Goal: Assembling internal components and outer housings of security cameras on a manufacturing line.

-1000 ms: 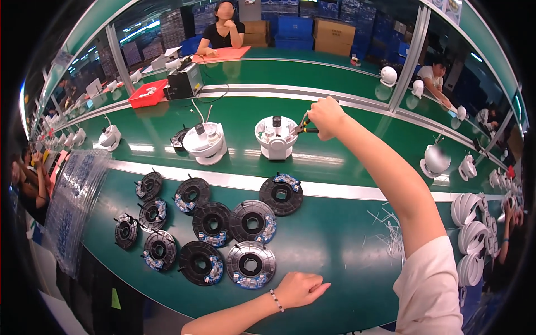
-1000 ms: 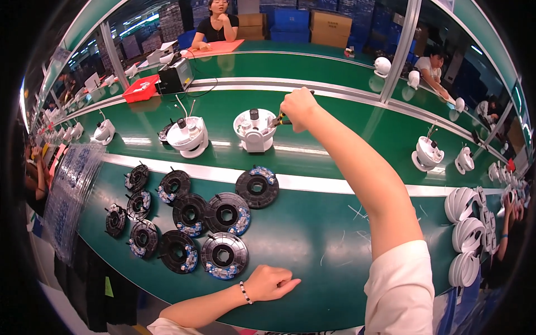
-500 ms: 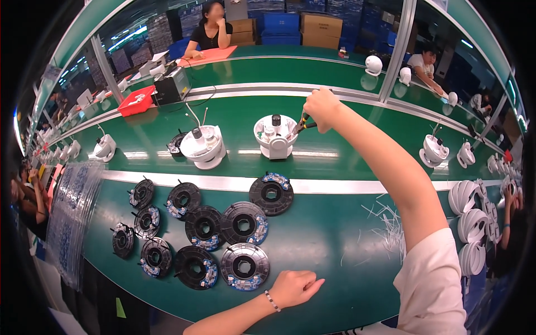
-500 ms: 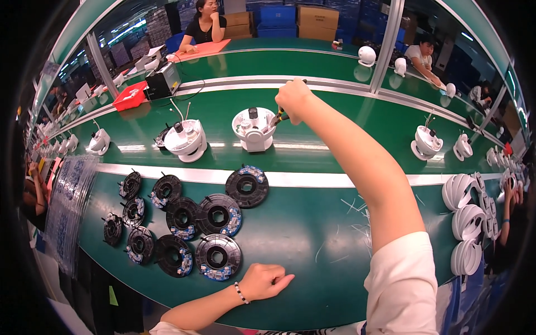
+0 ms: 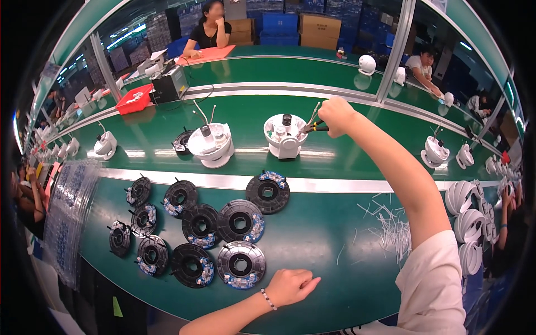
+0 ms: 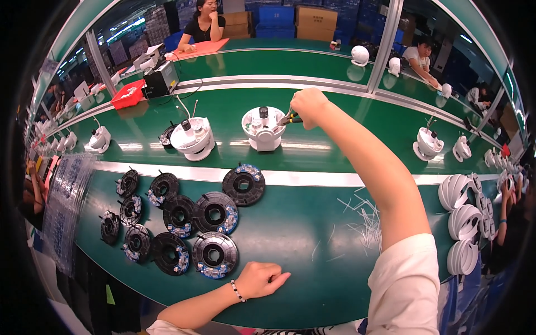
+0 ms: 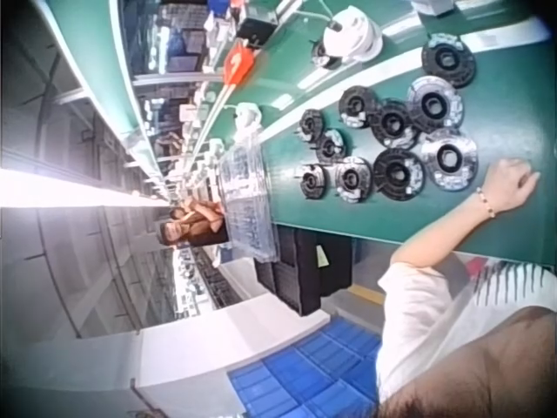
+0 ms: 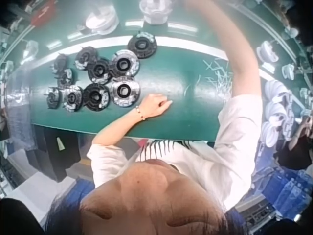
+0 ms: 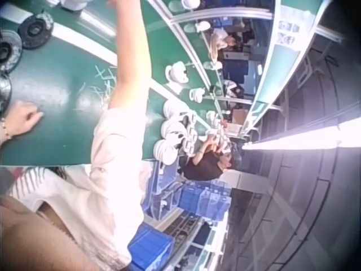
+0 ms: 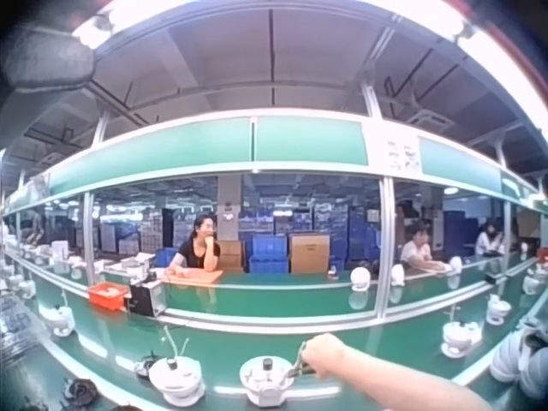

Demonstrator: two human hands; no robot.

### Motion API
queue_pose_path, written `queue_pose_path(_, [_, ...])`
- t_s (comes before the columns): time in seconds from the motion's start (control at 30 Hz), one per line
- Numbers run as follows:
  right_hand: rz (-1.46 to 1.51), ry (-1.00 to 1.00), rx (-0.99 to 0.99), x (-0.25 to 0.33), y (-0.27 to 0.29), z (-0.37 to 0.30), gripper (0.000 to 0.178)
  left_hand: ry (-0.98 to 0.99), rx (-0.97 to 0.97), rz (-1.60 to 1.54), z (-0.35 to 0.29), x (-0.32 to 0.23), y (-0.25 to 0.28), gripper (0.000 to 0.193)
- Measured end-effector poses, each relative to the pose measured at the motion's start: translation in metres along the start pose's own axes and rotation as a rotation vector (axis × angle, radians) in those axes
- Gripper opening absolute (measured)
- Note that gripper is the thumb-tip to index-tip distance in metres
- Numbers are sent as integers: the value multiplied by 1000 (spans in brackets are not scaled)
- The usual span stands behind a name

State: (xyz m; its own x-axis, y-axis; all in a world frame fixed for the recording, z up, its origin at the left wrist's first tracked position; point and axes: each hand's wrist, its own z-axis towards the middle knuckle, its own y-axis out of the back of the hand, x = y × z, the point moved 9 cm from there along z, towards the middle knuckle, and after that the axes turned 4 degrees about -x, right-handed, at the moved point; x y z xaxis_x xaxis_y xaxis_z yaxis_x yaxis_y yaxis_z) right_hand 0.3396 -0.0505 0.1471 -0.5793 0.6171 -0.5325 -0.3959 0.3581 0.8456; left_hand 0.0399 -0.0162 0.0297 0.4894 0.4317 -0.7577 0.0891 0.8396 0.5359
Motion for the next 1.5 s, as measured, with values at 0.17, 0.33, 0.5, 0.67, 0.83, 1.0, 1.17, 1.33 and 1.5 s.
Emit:
queue_pose_path(0.17, [23,-2,-55,-13,3,-15,16,-4,1,2,-1,-1,1,32])
queue_pose_path(0.33, [188,-135,-408,-57,46,-58,34,-17,19,15,0,-3,-3,31])
queue_pose_path(0.5, [210,-50,-579,-29,95,-52,46,-5,9,47,-3,2,-2,32])
queue_pose_path(0.67, [132,99,-600,28,113,-7,40,-13,36,54,-5,2,-3,30])
queue_pose_path(0.83, [2,138,-487,60,103,56,37,-44,-1,23,-4,-2,-1,29])
queue_pose_path(1.0, [-108,225,-408,94,88,102,37,-70,-44,-20,-8,-1,2,28])
queue_pose_path(1.17, [-136,254,-329,104,71,120,38,-76,-46,-41,-8,1,1,28])
queue_pose_path(1.33, [-174,347,-300,113,70,125,39,-66,-26,-33,-7,2,1,28])
queue_pose_path(1.5, [-244,403,-262,119,68,127,36,-57,-19,-29,-5,3,1,28])
